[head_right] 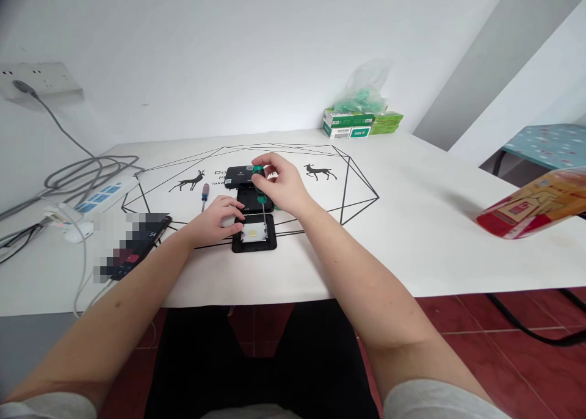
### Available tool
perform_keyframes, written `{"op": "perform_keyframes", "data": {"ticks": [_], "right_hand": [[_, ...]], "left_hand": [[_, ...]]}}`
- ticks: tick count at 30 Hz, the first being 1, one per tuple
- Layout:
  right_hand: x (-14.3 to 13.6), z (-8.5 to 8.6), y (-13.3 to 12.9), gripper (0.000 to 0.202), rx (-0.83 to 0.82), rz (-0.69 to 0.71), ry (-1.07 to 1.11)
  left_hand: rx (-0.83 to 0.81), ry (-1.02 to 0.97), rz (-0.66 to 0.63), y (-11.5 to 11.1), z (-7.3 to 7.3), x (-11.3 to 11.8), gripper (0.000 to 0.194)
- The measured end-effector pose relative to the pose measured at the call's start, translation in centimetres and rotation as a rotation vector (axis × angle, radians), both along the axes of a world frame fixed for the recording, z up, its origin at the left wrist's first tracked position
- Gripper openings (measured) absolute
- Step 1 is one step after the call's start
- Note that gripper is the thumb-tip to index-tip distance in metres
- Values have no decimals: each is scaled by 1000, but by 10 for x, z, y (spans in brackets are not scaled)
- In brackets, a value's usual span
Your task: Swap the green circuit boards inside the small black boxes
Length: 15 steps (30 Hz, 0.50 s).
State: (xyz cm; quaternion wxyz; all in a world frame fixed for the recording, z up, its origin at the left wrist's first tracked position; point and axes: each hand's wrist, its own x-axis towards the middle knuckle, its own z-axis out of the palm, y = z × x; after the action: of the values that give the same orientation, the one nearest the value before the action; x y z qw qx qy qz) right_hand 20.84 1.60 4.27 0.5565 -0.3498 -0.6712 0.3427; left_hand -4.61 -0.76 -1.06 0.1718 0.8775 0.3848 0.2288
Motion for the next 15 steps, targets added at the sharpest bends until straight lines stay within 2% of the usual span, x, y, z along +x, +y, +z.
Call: {"op": "perform_keyframes", "data": {"ticks": [15], "right_hand": [[-1, 1, 0, 30, 5, -37, 33]], "left_hand": [[-1, -3, 0, 1, 0, 0, 19]]}}
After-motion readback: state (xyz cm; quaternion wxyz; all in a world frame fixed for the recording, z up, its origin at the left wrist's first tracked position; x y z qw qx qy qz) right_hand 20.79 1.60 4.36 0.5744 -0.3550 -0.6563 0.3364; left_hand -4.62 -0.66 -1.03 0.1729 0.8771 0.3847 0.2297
